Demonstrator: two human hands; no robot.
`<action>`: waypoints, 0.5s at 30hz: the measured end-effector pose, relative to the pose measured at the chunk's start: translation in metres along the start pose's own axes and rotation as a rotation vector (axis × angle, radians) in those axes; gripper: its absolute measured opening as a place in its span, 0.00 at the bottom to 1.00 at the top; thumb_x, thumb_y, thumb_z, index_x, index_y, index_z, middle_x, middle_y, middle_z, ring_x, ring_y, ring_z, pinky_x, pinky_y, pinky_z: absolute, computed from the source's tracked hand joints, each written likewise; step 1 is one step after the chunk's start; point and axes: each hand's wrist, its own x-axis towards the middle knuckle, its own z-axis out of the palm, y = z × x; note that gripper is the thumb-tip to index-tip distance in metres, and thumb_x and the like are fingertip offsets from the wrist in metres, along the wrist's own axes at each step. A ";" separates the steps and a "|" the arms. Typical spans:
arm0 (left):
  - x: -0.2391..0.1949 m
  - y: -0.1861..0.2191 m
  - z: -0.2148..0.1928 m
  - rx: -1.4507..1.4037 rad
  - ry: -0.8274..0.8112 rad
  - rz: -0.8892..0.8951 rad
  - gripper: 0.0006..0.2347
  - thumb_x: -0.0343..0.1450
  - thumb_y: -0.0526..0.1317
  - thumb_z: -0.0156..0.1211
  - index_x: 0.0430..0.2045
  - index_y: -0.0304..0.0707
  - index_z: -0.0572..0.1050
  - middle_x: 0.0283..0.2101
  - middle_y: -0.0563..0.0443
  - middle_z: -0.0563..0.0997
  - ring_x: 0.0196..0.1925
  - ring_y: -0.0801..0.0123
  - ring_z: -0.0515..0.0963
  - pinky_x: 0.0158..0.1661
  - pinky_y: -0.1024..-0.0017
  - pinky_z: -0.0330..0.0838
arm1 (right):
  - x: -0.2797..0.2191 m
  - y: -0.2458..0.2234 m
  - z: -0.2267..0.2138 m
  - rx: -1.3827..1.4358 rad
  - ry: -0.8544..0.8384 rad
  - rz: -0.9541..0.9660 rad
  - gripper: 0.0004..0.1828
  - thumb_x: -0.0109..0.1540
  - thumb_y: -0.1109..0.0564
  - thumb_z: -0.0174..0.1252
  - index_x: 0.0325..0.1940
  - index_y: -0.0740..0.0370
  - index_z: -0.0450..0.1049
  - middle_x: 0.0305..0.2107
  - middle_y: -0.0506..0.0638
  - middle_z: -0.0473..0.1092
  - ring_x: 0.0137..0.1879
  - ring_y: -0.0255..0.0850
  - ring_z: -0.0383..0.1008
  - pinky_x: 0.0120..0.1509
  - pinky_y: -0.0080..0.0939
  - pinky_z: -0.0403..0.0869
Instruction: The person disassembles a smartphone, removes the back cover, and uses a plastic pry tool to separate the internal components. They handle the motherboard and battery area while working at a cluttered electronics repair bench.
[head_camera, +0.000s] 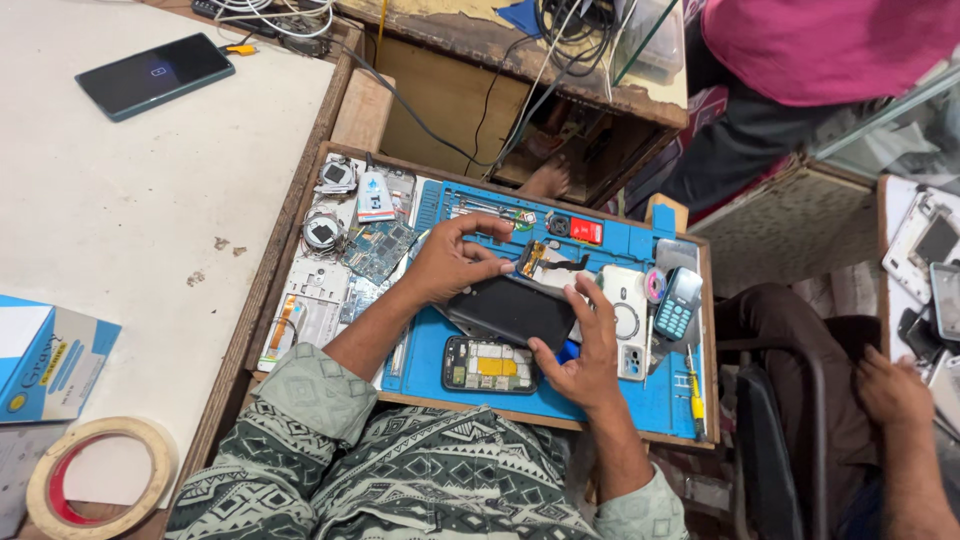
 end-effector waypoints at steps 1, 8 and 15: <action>0.000 -0.001 0.000 -0.013 -0.009 -0.019 0.22 0.64 0.28 0.73 0.52 0.30 0.74 0.54 0.44 0.79 0.41 0.74 0.85 0.41 0.78 0.82 | -0.002 0.001 0.001 -0.005 0.008 0.020 0.45 0.53 0.56 0.72 0.72 0.63 0.61 0.65 0.62 0.64 0.69 0.57 0.67 0.70 0.52 0.69; -0.001 0.000 0.004 -0.015 -0.048 -0.036 0.21 0.64 0.30 0.73 0.52 0.32 0.76 0.53 0.44 0.80 0.41 0.75 0.84 0.39 0.79 0.79 | -0.015 -0.003 0.016 0.688 -0.092 0.373 0.39 0.63 0.67 0.57 0.77 0.65 0.53 0.62 0.61 0.64 0.66 0.43 0.68 0.70 0.42 0.68; -0.002 0.029 -0.018 0.886 0.212 0.206 0.14 0.66 0.44 0.73 0.43 0.40 0.82 0.40 0.51 0.82 0.34 0.66 0.86 0.37 0.70 0.79 | -0.014 0.002 0.011 0.771 0.041 0.497 0.36 0.62 0.67 0.55 0.75 0.66 0.56 0.57 0.60 0.69 0.62 0.44 0.72 0.69 0.42 0.69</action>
